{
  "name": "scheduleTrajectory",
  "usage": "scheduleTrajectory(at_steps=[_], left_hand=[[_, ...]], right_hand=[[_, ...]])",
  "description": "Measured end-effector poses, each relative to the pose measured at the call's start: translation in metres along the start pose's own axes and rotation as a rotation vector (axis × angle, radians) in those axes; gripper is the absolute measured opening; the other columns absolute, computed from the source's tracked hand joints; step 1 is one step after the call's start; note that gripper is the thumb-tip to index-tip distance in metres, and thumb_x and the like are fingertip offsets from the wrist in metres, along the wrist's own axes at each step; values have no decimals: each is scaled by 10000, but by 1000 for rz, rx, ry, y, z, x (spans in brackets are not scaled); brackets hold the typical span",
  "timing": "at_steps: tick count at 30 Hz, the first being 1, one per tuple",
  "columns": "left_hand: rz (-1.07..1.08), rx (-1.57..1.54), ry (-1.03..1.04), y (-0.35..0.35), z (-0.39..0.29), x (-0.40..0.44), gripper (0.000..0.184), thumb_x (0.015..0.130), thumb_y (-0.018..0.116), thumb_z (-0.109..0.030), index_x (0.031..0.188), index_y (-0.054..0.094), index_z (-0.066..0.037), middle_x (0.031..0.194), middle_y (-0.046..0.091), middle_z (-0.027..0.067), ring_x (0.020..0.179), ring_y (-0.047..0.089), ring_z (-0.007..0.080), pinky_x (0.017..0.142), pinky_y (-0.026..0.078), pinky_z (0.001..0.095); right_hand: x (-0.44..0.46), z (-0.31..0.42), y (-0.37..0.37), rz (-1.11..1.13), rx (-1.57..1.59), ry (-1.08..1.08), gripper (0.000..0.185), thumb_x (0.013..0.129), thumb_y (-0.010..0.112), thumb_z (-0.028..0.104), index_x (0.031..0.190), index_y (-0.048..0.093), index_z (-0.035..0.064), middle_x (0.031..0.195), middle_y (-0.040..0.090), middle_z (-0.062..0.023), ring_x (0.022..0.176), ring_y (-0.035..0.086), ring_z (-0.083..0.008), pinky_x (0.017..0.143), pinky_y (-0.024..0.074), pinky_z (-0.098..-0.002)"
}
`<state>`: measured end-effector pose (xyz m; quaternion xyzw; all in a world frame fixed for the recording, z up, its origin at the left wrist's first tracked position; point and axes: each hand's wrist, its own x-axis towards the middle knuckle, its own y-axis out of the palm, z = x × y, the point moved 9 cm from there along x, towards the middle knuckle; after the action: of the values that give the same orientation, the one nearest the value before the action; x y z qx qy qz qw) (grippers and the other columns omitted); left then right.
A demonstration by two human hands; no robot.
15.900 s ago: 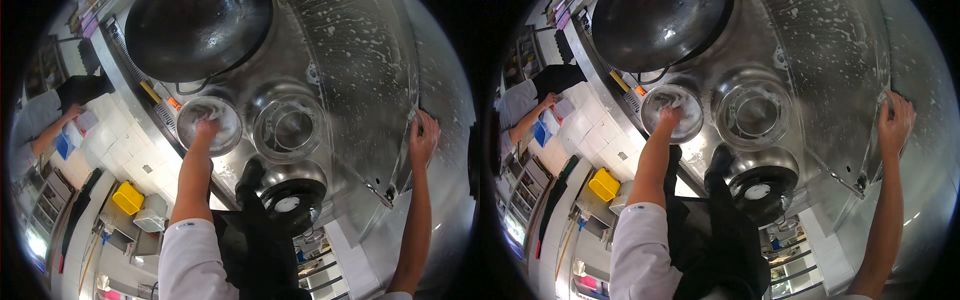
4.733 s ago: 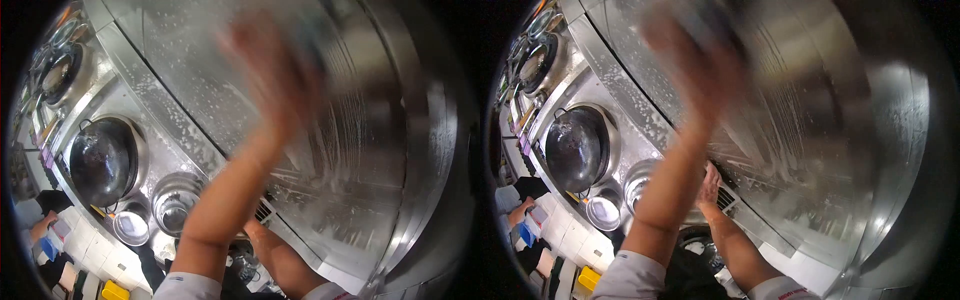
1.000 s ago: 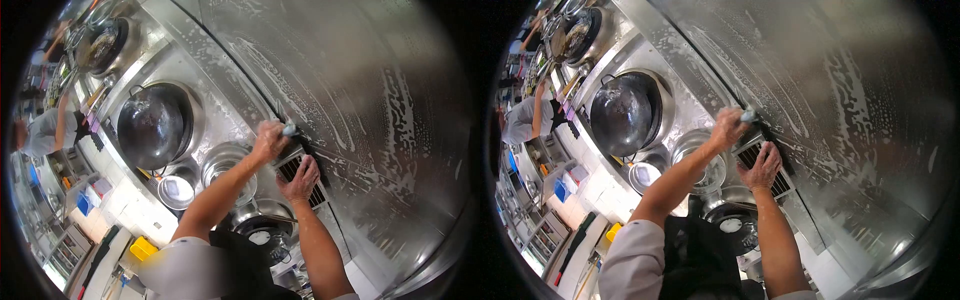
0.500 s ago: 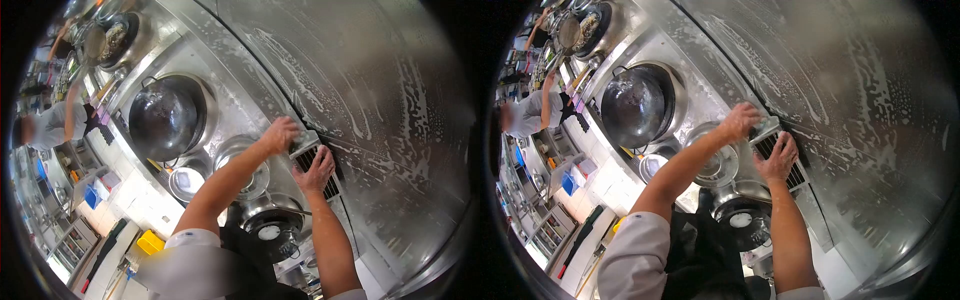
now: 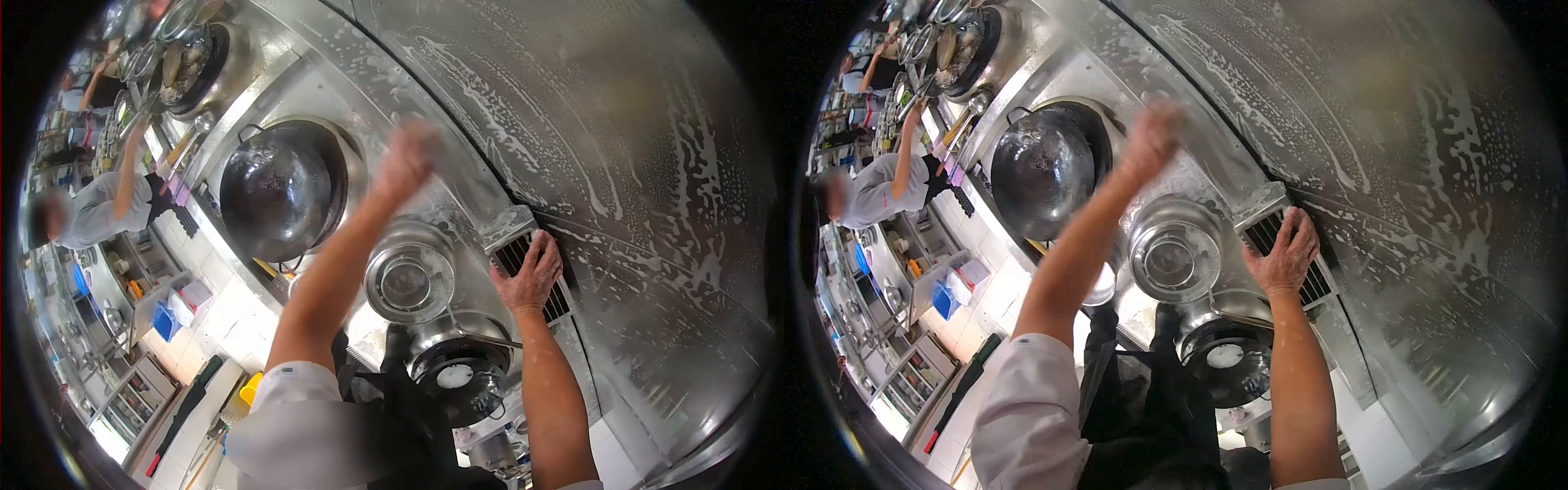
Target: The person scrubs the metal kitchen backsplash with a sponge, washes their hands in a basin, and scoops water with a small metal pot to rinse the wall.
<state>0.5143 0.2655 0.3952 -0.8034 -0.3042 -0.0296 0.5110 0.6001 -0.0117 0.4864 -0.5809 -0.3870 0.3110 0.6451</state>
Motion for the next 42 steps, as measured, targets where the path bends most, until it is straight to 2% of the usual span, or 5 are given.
scheduleTrajectory(at_steps=[5,7,17,28,42], left_hand=[[140,-220,245,28,-80,-27,537,872,643,-301,1373,532,-144,1544,407,51,1479,243,315,1200,242,510],[410,483,299,44,-28,-7,514,926,586,-342,1404,501,-173,1531,425,31,1470,266,291,1207,214,502],[72,265,-75,54,-80,3,564,890,588,-249,1428,499,-105,1572,330,140,1482,232,356,1192,214,540],[47,-207,179,47,-139,20,264,692,692,-214,949,747,-196,1023,582,26,1055,530,253,880,455,400],[283,-748,-681,75,-134,3,261,895,613,-318,1022,721,-117,883,684,197,847,655,413,740,505,467]], right_hand=[[1,-1,4,20,-20,-1,1110,700,778,493,1528,204,27,1420,340,-252,1286,373,-433,1033,316,-584],[-2,-1,3,28,-24,-11,1113,698,782,492,1530,203,31,1425,333,-253,1289,370,-433,1035,312,-585],[4,2,0,33,1,19,1110,684,801,474,1528,213,55,1423,328,-254,1293,368,-431,1032,315,-591],[4,0,1,32,18,-2,1140,662,810,490,1532,208,65,1426,325,-257,1298,361,-429,1042,302,-582],[5,2,0,33,-6,-4,1096,712,751,542,1529,214,47,1425,326,-247,1280,373,-432,1034,308,-588]])
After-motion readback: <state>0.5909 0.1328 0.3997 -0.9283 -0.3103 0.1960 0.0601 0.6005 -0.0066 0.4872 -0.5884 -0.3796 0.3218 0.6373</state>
